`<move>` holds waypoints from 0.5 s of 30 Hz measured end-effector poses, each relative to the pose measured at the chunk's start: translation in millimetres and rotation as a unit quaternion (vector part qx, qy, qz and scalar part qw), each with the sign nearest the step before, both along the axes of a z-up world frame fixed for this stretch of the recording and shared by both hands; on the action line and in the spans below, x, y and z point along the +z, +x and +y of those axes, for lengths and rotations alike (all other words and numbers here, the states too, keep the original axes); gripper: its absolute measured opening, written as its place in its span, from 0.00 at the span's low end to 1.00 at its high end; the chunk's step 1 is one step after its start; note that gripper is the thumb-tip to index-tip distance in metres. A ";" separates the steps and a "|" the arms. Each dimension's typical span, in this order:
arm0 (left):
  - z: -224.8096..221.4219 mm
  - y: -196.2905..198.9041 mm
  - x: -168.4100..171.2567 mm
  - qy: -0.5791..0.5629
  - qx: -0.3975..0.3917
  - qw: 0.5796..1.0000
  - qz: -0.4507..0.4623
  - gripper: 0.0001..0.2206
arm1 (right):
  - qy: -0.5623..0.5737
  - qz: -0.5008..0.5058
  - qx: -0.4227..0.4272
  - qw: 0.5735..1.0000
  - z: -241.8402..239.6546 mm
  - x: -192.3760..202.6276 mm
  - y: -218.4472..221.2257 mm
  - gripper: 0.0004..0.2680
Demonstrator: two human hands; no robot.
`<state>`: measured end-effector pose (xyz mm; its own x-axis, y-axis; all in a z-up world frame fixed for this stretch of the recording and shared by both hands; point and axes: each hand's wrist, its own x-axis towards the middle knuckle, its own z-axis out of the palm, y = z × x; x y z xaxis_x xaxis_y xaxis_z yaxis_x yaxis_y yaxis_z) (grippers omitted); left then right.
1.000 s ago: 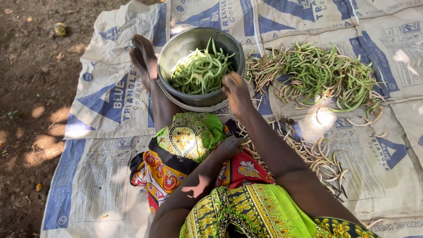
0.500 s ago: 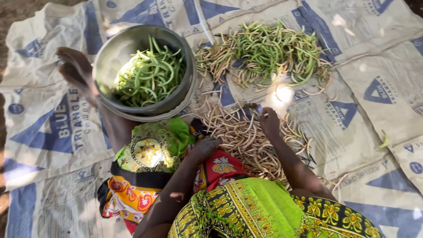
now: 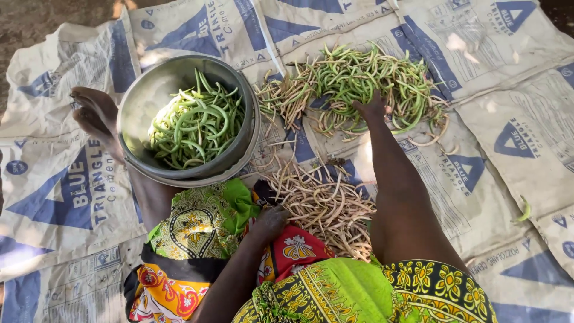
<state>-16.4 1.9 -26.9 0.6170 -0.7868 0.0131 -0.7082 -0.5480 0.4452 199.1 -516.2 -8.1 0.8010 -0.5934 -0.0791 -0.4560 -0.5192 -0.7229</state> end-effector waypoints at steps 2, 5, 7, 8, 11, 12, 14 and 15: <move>-1.5 -1.7 6.6 0.007 0.002 0.999 0.046 0.09 | 0.035 0.007 -0.021 0.999 -10.9 -32.8 26.2 0.43; -2.8 -0.5 -1.1 0.003 0.008 0.999 0.053 0.09 | 0.042 0.039 -0.059 0.997 -15.5 -60.2 47.0 0.48; -4.0 2.5 9.8 0.002 0.009 0.997 0.071 0.09 | 0.018 0.073 -0.070 0.995 14.9 -24.3 36.3 0.47; -4.9 2.2 15.1 -0.001 0.008 0.996 0.089 0.09 | -0.008 0.106 -0.083 0.991 29.5 -6.4 28.6 0.45; -6.6 3.9 -5.3 0.007 -0.002 0.999 0.051 0.09 | -0.035 0.135 -0.086 0.987 3.5 -38.0 46.7 0.40; -6.5 2.9 -9.4 0.008 -0.002 0.999 0.053 0.09 | -0.034 0.137 -0.086 0.986 8.8 -36.9 40.6 0.40; -10.4 4.0 -17.0 0.020 -0.001 0.999 0.046 0.09 | -0.067 0.104 -0.058 0.991 15.1 -29.3 31.4 0.35; -10.7 5.9 -14.2 0.020 -0.002 0.999 0.044 0.09 | -0.067 0.103 -0.059 0.991 19.5 -35.1 28.9 0.35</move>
<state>-10.4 -8.8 -41.1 0.6118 -0.7876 -0.0736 -0.6686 -0.5646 0.4840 228.0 -496.7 -43.2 0.7009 -0.6978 -0.1480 -0.6498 -0.5390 -0.5360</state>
